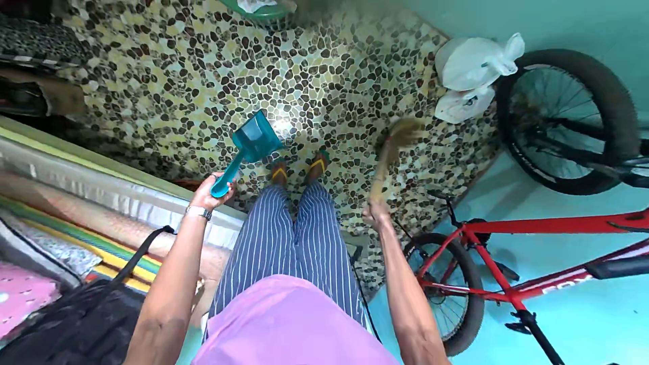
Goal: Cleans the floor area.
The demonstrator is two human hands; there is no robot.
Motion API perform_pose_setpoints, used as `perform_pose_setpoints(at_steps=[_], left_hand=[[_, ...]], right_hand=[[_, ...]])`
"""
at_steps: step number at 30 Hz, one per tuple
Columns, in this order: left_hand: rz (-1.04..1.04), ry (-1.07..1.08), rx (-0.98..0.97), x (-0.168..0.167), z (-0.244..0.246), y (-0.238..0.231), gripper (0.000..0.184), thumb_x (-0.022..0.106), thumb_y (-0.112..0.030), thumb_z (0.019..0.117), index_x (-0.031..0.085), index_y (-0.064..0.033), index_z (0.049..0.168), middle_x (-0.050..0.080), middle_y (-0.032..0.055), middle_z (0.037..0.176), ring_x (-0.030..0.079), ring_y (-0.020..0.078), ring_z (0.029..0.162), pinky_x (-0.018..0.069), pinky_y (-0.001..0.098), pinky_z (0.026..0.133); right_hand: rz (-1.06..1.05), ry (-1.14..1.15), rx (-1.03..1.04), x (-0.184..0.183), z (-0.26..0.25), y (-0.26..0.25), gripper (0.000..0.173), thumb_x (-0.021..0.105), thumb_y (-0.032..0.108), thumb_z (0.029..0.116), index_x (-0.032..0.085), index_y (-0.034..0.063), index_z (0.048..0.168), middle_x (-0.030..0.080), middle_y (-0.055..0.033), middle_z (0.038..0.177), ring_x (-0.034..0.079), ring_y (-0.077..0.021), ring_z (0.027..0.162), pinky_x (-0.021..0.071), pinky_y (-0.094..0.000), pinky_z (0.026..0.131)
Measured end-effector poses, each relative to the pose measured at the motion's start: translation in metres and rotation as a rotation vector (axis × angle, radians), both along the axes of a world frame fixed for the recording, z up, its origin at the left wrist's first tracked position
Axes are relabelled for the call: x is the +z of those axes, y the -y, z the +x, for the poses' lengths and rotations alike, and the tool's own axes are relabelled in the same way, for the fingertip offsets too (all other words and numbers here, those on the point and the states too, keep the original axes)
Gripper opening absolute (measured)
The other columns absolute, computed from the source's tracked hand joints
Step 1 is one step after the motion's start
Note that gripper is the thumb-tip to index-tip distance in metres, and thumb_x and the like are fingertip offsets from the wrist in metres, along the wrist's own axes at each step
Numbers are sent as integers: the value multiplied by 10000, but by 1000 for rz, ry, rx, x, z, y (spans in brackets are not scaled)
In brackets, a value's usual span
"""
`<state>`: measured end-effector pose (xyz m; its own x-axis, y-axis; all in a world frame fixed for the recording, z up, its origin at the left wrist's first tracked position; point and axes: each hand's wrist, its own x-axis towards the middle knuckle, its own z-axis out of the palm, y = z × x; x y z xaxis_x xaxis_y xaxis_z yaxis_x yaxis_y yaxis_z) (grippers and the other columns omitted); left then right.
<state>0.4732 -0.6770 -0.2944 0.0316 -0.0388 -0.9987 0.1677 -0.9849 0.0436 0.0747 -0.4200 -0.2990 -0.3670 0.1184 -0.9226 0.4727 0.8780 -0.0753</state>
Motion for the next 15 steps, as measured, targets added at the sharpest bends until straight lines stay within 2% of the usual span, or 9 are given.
perform_pose_setpoints(at_steps=[2,4,6,8,10,12,15], left_hand=[[-20,-4,-12,-10,-9,8,212,401,-277,1039,554,-130,1032,597,14,788,556,55,542,450,159,443],[-13,-15,9,-19,-18,12,194,402,-266,1038,542,-132,1038,590,23,774,580,76,563,481,180,464],[-3,-10,37,-26,-28,17,176,415,-256,1034,538,-130,1035,586,33,768,587,90,568,490,191,471],[6,8,32,-26,-34,21,176,409,-260,1037,530,-133,1021,582,30,760,573,85,555,476,188,460],[14,7,32,-23,-31,22,179,408,-264,1042,527,-132,1029,584,35,767,570,87,558,475,191,462],[18,-2,35,-24,-28,23,182,416,-261,1032,540,-128,1033,583,35,761,575,89,560,476,192,459],[24,-10,30,-27,-14,21,182,425,-265,1027,545,-130,1037,586,34,766,579,94,567,479,198,462]], right_hand=[[-27,123,77,-21,36,25,493,484,241,1088,324,62,1519,567,-120,918,557,-166,628,520,-332,578],[-58,269,236,-25,80,32,583,505,254,1083,246,101,1582,591,-146,959,578,-188,657,533,-359,615],[-96,381,349,-19,119,37,672,529,285,1074,170,163,1629,607,-129,911,579,-179,609,531,-351,568],[-131,492,400,2,151,44,691,528,277,1071,147,212,1644,601,-123,908,555,-175,575,512,-346,536],[-175,567,431,29,170,42,699,529,258,1068,141,201,1647,604,-126,916,547,-164,553,507,-336,520],[-180,592,485,63,165,31,719,539,261,1054,139,219,1650,607,-125,916,549,-170,556,507,-343,517],[-135,527,638,120,135,4,735,553,294,1049,136,282,1655,641,-164,976,578,-218,576,525,-404,532]])
